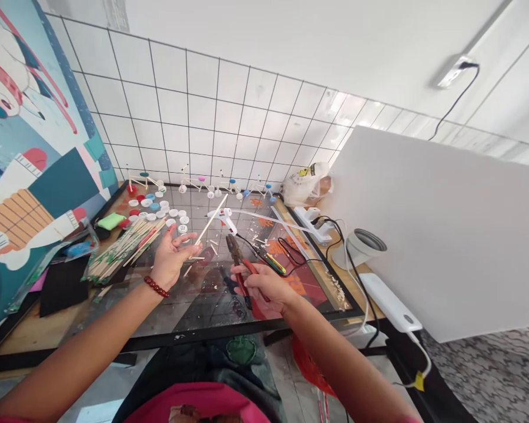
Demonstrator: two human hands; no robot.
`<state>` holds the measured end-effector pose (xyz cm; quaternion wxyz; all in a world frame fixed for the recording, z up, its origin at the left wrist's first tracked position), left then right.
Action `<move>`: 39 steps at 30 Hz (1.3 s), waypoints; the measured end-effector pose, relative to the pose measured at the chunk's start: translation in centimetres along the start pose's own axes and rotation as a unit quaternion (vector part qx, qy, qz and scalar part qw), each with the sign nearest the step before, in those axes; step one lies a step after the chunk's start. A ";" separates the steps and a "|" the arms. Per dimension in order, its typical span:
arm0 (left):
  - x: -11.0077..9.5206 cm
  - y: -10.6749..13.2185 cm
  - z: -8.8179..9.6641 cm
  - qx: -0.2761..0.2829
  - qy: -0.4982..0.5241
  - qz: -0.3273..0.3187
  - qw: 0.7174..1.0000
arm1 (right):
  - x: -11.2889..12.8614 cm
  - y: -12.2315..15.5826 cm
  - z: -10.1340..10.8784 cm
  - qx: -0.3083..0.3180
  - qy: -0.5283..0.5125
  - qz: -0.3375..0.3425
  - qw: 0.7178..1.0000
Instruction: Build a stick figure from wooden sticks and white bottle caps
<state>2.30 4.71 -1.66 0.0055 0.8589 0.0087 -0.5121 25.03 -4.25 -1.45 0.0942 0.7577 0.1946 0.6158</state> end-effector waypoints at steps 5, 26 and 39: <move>0.3 0.3 -0.3 0.025 -0.005 0.025 0.999 | 0.7 -0.7 -1.2 0.013 0.136 0.062 0.989; 1.0 0.7 -0.5 0.024 -0.024 0.074 0.997 | 1.0 -2.2 -2.0 0.022 0.353 0.143 0.924; 0.7 1.0 -0.7 0.061 -0.150 0.023 0.987 | 0.3 -2.9 -1.9 -0.007 0.401 0.145 0.905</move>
Point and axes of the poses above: each hand's wrist, its own y-axis away from the middle knuckle, its own z-axis out of the back of the hand, x = y × z, the point moved 4 cm from there along -y, towards the middle knuckle, and after that the axes turned 3 degrees about -z, right-handed, at the moved point
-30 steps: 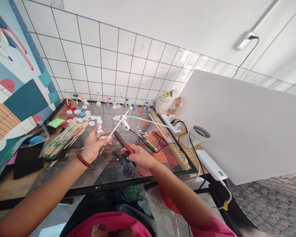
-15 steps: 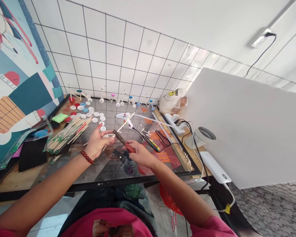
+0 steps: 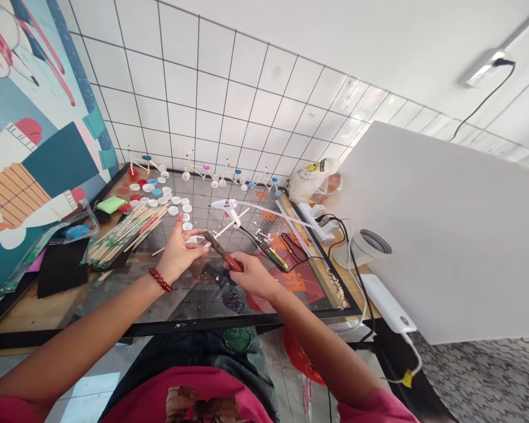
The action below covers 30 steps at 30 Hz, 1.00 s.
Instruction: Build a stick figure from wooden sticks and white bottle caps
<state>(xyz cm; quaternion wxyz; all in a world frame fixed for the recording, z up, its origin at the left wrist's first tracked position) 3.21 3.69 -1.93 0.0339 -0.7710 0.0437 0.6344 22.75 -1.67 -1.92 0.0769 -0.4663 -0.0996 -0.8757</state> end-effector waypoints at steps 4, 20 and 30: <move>0.1 0.3 -0.1 0.013 -0.006 -0.038 0.999 | -0.6 -0.3 -0.1 -0.052 -0.050 -0.033 0.997; 1.1 0.3 -0.6 0.026 0.018 -0.052 0.998 | 0.0 -0.2 -0.5 0.031 0.070 -0.099 0.992; 0.8 0.2 -0.6 0.014 0.029 -0.022 0.999 | -0.6 -0.4 -1.0 0.009 0.064 -0.139 0.988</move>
Point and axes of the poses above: each hand's wrist, its own y-axis away from the middle knuckle, its own z-axis out of the back of the hand, x = y × z, the point moved 4 cm from there along -y, towards the middle knuckle, and after that the axes turned 3 degrees about -z, right-handed, at the moved point
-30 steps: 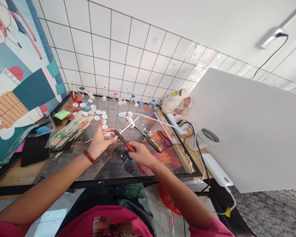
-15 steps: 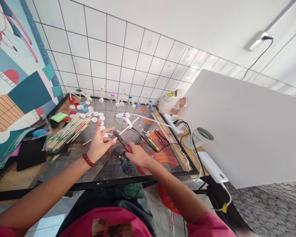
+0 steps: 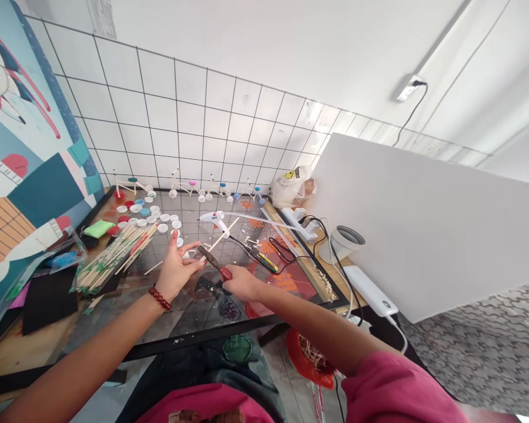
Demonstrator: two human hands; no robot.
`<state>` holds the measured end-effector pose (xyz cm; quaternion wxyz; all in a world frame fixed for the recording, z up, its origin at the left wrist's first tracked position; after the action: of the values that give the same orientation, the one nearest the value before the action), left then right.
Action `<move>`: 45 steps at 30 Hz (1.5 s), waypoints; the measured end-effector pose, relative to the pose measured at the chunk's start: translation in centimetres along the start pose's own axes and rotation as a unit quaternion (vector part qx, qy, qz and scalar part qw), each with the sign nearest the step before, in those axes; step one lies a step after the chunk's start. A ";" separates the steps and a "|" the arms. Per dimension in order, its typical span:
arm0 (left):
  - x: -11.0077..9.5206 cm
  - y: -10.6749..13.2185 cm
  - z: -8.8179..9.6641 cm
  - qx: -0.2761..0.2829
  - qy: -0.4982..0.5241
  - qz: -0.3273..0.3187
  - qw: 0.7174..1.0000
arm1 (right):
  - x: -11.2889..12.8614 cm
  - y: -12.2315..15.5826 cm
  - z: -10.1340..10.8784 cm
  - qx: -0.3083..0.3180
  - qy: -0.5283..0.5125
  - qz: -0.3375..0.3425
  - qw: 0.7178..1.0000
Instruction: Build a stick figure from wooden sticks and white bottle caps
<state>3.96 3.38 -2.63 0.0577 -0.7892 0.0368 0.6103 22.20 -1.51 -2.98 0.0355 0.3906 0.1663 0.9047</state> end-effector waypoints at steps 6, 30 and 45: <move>-0.3 0.0 0.1 -0.012 0.008 0.028 0.999 | 0.3 -0.3 0.2 0.000 0.014 -0.006 1.000; -1.5 0.6 -0.6 0.022 -0.003 -0.039 0.999 | 1.3 1.0 0.9 -0.099 0.113 -0.037 0.988; -1.0 -0.4 -0.2 -0.024 -0.025 0.010 0.999 | 2.0 -0.6 1.0 -0.042 0.193 -0.044 0.979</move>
<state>3.93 3.70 -1.56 0.0333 -0.7747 0.0281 0.6308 21.55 -0.33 -1.14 0.0592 0.1987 0.1486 0.9669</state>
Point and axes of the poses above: each hand's wrist, its own y-axis away from the middle knuckle, its own z-axis out of the back of the hand, x = y × z, the point moved 4 cm from there along -y, towards the middle knuckle, and after that the axes turned 3 degrees about -z, right-handed, at the moved point
